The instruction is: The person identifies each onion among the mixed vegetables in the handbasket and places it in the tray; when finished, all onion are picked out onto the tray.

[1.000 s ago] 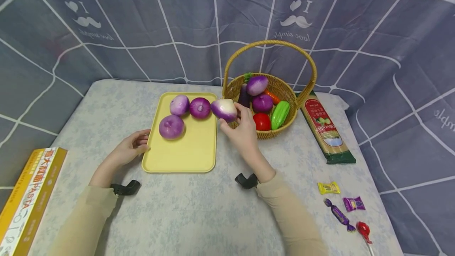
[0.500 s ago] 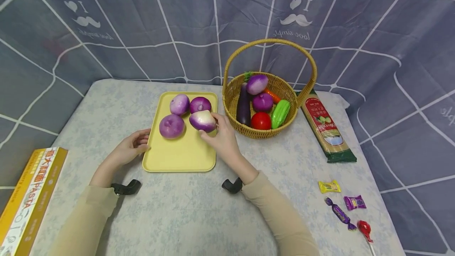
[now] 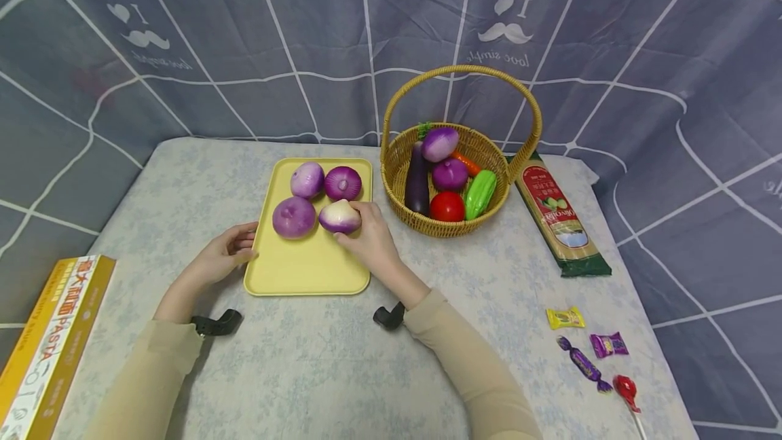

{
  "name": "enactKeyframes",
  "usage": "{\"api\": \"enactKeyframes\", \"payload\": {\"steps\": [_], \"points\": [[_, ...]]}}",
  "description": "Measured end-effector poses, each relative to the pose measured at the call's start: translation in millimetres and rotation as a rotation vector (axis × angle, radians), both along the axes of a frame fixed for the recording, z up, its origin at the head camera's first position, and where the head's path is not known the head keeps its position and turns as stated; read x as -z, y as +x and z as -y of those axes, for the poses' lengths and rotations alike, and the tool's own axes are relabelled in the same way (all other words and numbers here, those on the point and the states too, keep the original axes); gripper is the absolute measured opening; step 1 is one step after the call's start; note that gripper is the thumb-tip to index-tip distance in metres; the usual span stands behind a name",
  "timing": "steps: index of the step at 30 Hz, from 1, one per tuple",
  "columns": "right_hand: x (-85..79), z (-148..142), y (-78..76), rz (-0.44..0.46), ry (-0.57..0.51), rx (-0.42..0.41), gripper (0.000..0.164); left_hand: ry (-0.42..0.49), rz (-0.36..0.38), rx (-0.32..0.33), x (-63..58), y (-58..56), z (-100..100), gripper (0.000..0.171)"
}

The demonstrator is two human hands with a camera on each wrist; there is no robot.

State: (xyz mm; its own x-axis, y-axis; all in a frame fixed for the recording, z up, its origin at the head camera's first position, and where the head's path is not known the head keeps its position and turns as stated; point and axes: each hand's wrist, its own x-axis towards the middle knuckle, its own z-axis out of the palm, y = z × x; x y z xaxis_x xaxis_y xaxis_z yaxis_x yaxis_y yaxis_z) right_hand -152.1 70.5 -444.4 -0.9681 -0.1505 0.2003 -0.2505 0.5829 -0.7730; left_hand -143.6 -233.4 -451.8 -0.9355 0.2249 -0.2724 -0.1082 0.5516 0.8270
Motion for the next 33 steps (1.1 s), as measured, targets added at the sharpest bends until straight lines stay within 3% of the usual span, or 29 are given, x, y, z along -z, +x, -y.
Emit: {"api": "enactKeyframes", "payload": {"steps": [12, 21, 33], "points": [[4.1, 11, -6.9, 0.100, -0.020, -0.001, 0.063, 0.001, -0.006, 0.003, 1.1, -0.3, 1, 0.060], [5.1, 16, -11.8, 0.098, -0.041, 0.022, 0.064, 0.003, -0.006, 0.003, 1.7, -0.4, 1, 0.061], [4.6, 16, -8.5, 0.183, -0.042, 0.028, 0.073, 0.023, 0.005, 0.009, 0.5, 0.1, 1, 0.062]]}}
